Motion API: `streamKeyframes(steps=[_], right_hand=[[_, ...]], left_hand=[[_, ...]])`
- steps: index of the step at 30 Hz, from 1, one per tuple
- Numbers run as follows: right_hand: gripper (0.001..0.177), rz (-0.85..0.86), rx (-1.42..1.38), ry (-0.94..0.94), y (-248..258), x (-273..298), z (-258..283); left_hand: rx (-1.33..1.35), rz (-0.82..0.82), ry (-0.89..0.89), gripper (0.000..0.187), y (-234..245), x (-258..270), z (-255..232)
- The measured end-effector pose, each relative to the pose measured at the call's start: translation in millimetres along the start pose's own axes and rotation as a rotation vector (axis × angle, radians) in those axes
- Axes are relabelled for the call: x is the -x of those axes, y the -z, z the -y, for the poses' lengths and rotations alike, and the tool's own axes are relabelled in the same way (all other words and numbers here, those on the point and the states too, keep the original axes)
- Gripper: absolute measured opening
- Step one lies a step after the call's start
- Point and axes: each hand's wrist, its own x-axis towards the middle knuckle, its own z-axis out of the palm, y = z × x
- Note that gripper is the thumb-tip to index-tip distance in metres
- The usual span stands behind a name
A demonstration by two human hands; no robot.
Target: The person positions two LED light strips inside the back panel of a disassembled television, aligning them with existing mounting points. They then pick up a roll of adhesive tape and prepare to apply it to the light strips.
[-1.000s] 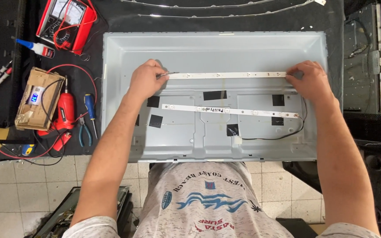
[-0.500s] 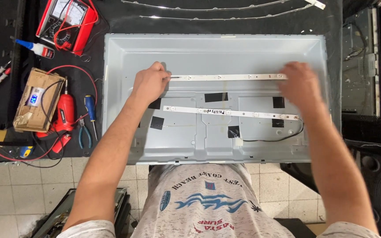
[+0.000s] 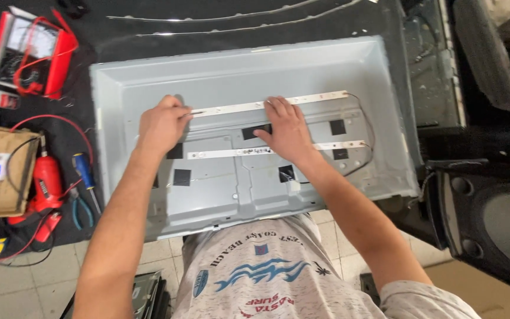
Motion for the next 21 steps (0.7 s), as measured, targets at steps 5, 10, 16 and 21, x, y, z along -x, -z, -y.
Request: streamKeyframes(steps=[5, 10, 16, 21], right_hand=[[0.085, 0.152, -0.043, -0.093, 13.0, 2.1, 15.1], [0.095, 0.253, -0.062, -0.135, 13.1, 2.9, 20.8], [0.099, 0.311, -0.061, -0.148, 20.8, -0.7, 18.0], [0.093, 0.36, 0.008, -0.175, 25.6, -5.9, 20.7]], left_hand=[[0.065, 0.012, 0.023, 0.018, -1.4, 0.4, 1.2], [0.087, 0.018, 0.07, 0.016, -4.7, -1.6, 5.5], [0.104, -0.026, 0.064, 0.018, -16.6, -2.7, 10.2], [0.082, -0.102, 0.044, 0.018, -9.2, 2.3, -10.4]])
